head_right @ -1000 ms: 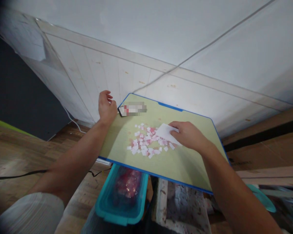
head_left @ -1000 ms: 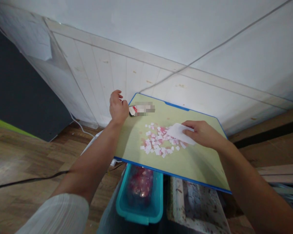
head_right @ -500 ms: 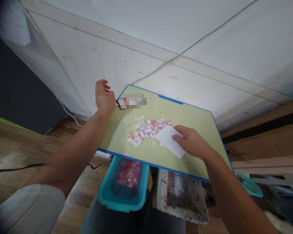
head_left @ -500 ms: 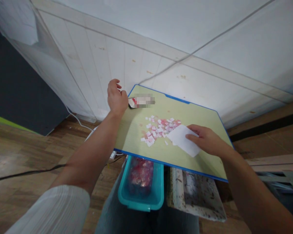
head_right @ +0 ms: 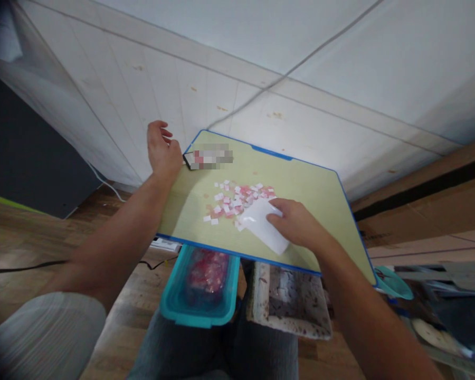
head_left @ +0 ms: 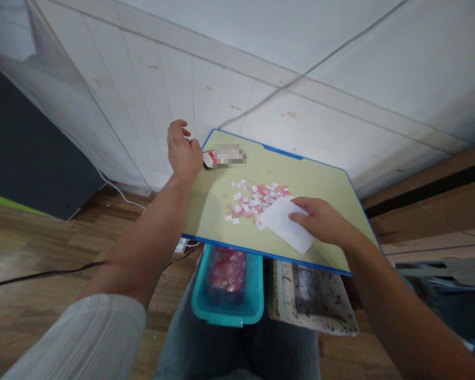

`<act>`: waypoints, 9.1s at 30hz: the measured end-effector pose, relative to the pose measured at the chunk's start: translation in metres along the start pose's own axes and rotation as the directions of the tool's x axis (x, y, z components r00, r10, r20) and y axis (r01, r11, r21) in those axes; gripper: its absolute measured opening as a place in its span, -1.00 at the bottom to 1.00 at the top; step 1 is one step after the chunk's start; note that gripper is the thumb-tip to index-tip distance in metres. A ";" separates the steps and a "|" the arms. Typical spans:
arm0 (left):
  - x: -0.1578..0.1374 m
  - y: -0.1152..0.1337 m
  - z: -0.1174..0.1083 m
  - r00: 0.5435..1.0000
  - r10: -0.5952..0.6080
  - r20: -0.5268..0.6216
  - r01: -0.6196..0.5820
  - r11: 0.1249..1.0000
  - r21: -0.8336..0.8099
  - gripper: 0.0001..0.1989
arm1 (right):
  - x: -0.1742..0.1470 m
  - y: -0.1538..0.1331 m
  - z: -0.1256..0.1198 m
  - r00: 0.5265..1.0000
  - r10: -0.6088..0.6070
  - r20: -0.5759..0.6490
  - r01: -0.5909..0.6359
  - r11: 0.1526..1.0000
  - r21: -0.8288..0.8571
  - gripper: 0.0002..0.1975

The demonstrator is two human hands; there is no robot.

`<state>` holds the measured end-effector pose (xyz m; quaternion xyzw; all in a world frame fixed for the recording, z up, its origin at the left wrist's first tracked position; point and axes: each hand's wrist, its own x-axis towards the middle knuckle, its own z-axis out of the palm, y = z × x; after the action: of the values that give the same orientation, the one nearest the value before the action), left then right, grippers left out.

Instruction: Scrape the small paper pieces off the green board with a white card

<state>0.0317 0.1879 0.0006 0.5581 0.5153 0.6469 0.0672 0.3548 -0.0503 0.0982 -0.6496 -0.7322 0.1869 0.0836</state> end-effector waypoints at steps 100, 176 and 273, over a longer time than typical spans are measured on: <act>0.000 0.016 -0.004 0.996 -0.043 0.076 0.048 0.997 -0.057 -0.61 | 0.002 -0.046 -0.002 0.988 -0.154 0.026 0.156 0.967 -0.203 -0.63; -0.112 0.031 -0.155 0.887 -0.206 0.414 0.090 0.955 0.283 -0.68 | 0.107 -0.089 -0.004 0.987 -0.102 -0.122 0.030 0.874 -0.486 -0.58; -0.117 0.027 -0.153 0.905 -0.230 0.357 0.142 0.956 0.256 -0.66 | -0.011 -0.044 -0.011 0.989 -0.140 0.039 0.143 0.889 -0.435 -0.60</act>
<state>-0.0336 0.0075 -0.0321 0.6256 0.6130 0.4535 0.1650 0.3203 -0.0634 0.1264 -0.5961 -0.8010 0.0136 -0.0533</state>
